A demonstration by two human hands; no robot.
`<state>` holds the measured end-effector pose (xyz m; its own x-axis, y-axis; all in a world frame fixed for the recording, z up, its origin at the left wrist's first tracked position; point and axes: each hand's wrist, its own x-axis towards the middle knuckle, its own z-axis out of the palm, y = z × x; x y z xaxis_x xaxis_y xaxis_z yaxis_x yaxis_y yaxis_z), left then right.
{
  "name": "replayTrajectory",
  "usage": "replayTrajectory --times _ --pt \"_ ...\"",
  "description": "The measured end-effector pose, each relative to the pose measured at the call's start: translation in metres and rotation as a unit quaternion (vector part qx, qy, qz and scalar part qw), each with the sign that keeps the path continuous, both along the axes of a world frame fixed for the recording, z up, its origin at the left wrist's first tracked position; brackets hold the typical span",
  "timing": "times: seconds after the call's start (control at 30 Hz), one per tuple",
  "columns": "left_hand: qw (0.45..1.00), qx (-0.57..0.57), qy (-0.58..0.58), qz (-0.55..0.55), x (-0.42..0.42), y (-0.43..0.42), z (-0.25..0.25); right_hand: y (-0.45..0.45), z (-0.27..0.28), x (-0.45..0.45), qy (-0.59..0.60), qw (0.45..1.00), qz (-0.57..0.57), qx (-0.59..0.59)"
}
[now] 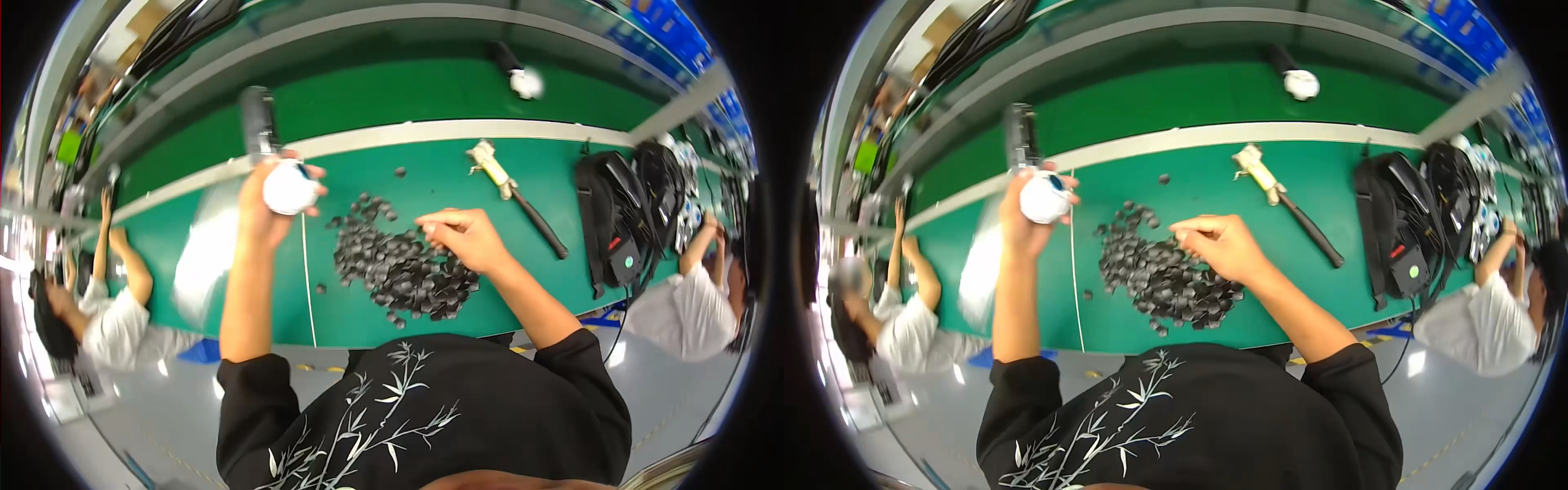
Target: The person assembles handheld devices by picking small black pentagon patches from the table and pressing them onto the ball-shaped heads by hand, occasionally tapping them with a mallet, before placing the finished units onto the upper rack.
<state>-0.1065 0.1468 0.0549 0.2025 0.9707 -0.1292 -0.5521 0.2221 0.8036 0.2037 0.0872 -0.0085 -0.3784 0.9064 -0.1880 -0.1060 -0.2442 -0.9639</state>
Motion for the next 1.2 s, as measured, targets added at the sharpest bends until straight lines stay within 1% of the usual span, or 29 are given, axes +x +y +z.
replayTrajectory --times 0.03,0.07,0.1,0.17,0.23,0.27,0.4,0.43,0.5,0.57,0.6,0.73,0.77,0.9,1.07,1.1,1.2 --pt "1.0 -0.007 -0.006 -0.003 0.015 -0.016 -0.005 -0.001 -0.002 0.001 -0.02 1.0 -0.006 0.006" --pt "0.999 0.007 0.035 0.019 0.028 -0.029 -0.012 -0.003 -0.004 0.003 -0.043 0.999 -0.016 0.013" --pt "0.998 0.004 0.045 0.034 0.038 -0.038 -0.019 -0.007 -0.004 0.003 -0.048 0.999 -0.003 0.006" --pt "0.997 -0.007 0.052 0.051 0.055 -0.044 -0.027 -0.006 -0.001 -0.001 -0.023 1.0 -0.007 -0.002" --pt "0.995 -0.05 -0.083 0.02 0.069 -0.047 -0.031 -0.006 0.003 -0.006 0.004 1.0 -0.021 -0.006" --pt "0.995 -0.051 -0.086 0.02 0.075 -0.049 -0.034 -0.005 0.006 -0.006 0.001 1.0 -0.021 -0.007" --pt "0.994 -0.011 -0.106 -0.037 0.096 -0.047 -0.054 -0.006 0.018 -0.004 0.068 0.996 -0.047 -0.03" --pt "0.993 -0.015 -0.109 -0.048 0.101 -0.046 -0.055 -0.007 0.022 -0.002 0.066 0.996 -0.058 -0.032" --pt "1.0 0.009 0.016 -0.017 0.108 -0.05 -0.058 -0.008 0.033 0.001 0.054 0.996 -0.07 -0.002" --pt "0.989 0.038 0.138 0.017 0.112 -0.052 -0.06 -0.008 0.042 0.002 0.04 0.996 -0.077 0.029" --pt "0.99 0.037 0.136 0.012 0.114 -0.053 -0.06 -0.007 0.046 0.001 0.037 0.996 -0.082 0.028" --pt "0.987 0.094 0.096 0.088 0.118 -0.061 -0.053 -0.006 0.056 -0.005 0.042 0.997 -0.055 0.026" --pt "0.988 0.091 0.093 0.088 0.117 -0.062 -0.054 -0.005 0.059 -0.006 0.039 0.997 -0.054 0.024" --pt "0.977 0.173 0.121 0.0 0.11 -0.062 -0.058 0.006 0.07 -0.003 -0.011 1.0 -0.011 0.008" --pt "0.979 0.178 0.102 0.006 0.112 -0.066 -0.058 0.005 0.079 -0.012 -0.075 0.997 -0.021 -0.006" --pt "0.979 0.178 0.101 0.007 0.112 -0.067 -0.058 0.005 0.079 -0.013 -0.077 0.997 -0.02 -0.005" --pt "0.979 0.184 0.091 0.01 0.115 -0.068 -0.057 0.005 0.077 -0.018 -0.02 0.999 -0.025 -0.044"
